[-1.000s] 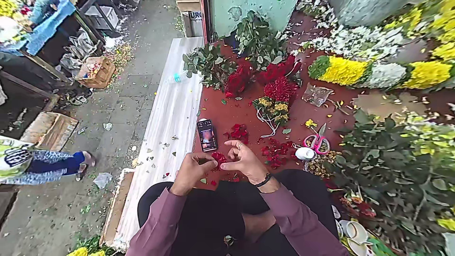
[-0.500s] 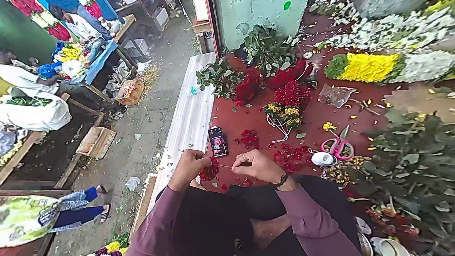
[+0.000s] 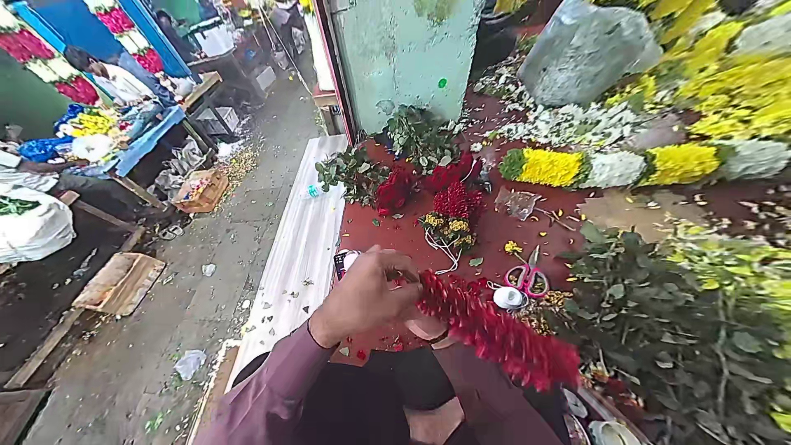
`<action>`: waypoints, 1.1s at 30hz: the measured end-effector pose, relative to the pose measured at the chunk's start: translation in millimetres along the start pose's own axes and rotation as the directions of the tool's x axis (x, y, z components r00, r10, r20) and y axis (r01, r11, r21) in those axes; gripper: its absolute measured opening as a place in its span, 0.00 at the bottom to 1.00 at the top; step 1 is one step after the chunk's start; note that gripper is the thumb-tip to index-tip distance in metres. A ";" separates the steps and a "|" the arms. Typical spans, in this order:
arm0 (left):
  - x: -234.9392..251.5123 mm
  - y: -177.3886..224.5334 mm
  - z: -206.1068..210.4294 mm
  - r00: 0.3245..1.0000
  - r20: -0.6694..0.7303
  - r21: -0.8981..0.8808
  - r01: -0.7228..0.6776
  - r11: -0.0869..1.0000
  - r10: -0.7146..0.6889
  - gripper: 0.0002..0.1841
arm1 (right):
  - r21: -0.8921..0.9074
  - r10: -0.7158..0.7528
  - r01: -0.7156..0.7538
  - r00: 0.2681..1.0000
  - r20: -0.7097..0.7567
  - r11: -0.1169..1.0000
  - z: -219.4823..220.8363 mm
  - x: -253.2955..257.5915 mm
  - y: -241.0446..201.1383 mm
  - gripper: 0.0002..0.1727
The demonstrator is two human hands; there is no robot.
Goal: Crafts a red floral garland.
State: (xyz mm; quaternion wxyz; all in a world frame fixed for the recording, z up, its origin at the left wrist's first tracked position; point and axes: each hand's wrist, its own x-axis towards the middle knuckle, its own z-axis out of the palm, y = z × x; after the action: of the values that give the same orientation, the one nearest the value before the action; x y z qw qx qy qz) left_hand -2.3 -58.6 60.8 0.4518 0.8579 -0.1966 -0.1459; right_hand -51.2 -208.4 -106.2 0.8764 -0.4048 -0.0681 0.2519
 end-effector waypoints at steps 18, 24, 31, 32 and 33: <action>-100.9 -112.4 2.0 0.884 0.153 0.071 0.437 0.897 -0.442 0.07 | -0.757 0.299 -0.520 0.852 -0.428 0.396 -141.0 34.6 -31.3 0.12; -109.5 -138.4 23.6 0.912 0.085 -0.036 0.404 0.914 -0.400 0.06 | -0.787 0.053 -0.613 0.790 -0.611 0.068 -174.1 89.7 27.1 0.09; -112.9 -150.5 33.1 0.874 0.130 0.054 0.466 0.883 -0.469 0.07 | -0.851 -0.003 -0.510 0.858 -0.513 -0.128 -200.8 135.0 72.8 0.12; -113.1 -149.6 31.2 0.875 0.126 0.049 0.466 0.883 -0.468 0.07 | -0.859 -0.033 -0.508 0.861 -0.507 -0.062 -195.5 130.7 69.3 0.09; -112.9 -148.5 29.1 0.873 0.126 0.039 0.470 0.882 -0.471 0.07 | -0.861 -0.066 -0.508 0.859 -0.507 0.011 -191.4 126.3 64.6 0.08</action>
State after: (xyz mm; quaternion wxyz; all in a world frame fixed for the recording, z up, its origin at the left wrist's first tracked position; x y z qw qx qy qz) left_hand -83.6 49.9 -70.6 0.3859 0.8700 -0.0121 -0.3067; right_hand 94.9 -239.7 -291.8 0.2917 -0.9385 0.0310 0.1820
